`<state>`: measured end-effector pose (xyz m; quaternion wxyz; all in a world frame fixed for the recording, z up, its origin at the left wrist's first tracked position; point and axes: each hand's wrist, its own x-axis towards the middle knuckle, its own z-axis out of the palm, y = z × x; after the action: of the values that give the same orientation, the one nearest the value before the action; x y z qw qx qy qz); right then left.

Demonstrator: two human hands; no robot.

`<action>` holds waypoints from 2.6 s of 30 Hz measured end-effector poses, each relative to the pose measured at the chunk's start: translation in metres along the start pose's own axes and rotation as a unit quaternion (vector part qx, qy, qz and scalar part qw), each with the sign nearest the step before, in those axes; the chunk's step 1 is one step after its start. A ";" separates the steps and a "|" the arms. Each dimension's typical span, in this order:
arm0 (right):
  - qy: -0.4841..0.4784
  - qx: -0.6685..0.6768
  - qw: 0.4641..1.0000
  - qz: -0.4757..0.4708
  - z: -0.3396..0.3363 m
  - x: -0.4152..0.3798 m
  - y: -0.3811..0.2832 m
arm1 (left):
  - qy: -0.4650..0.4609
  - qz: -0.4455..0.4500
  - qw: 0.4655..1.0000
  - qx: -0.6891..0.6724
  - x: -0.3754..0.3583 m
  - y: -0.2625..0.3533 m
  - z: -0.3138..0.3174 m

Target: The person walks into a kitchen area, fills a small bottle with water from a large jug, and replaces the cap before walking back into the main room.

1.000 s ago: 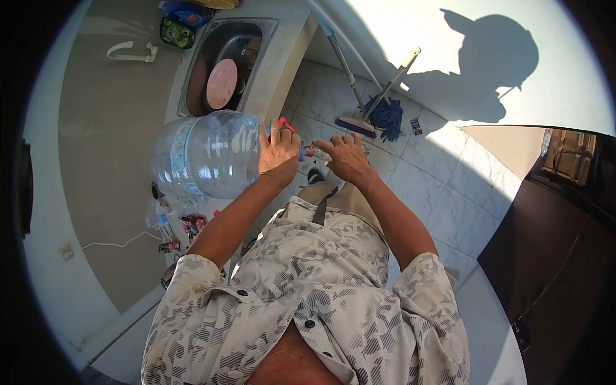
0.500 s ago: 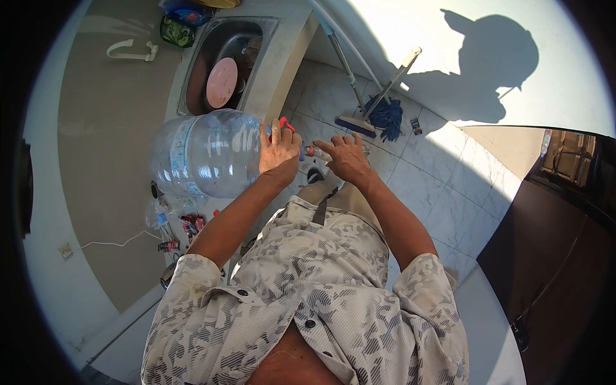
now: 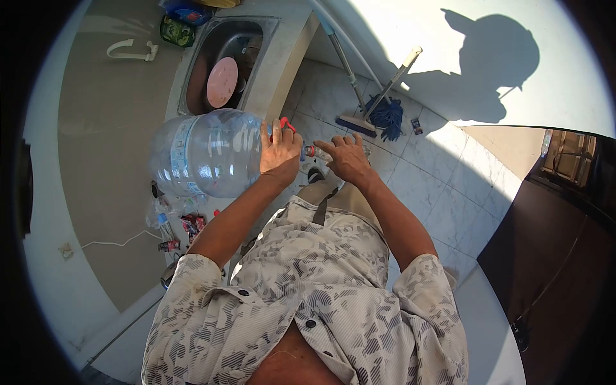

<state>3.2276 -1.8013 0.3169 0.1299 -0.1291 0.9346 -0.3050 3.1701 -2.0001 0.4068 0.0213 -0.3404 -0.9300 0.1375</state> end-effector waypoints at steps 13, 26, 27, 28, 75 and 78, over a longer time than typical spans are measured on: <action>-0.010 -0.007 1.000 0.006 0.001 0.001 0.001 | -0.001 0.001 1.000 -0.006 0.001 0.000 0.000; 0.000 0.006 1.000 0.003 -0.001 0.002 -0.001 | -0.004 -0.002 1.000 -0.019 0.001 -0.004 -0.004; 0.003 0.005 1.000 0.001 -0.002 0.003 -0.001 | -0.006 -0.002 1.000 -0.020 0.001 -0.005 -0.005; 0.004 0.010 1.000 0.000 -0.002 0.003 -0.001 | -0.007 -0.002 1.000 -0.022 0.001 -0.006 -0.007; 0.113 0.190 0.975 -0.037 -0.026 0.037 -0.120 | 0.172 -0.360 0.801 -0.446 -0.249 -0.495 -0.163; 0.097 0.222 0.968 -0.060 -0.022 0.043 -0.126 | 0.201 -0.387 0.791 -0.429 -0.281 -0.491 -0.159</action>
<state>3.2008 -1.9017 0.4029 0.0452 -0.1223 0.8422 -0.5231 3.0992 -2.5000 0.7070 0.1113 0.0536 -0.9221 -0.3666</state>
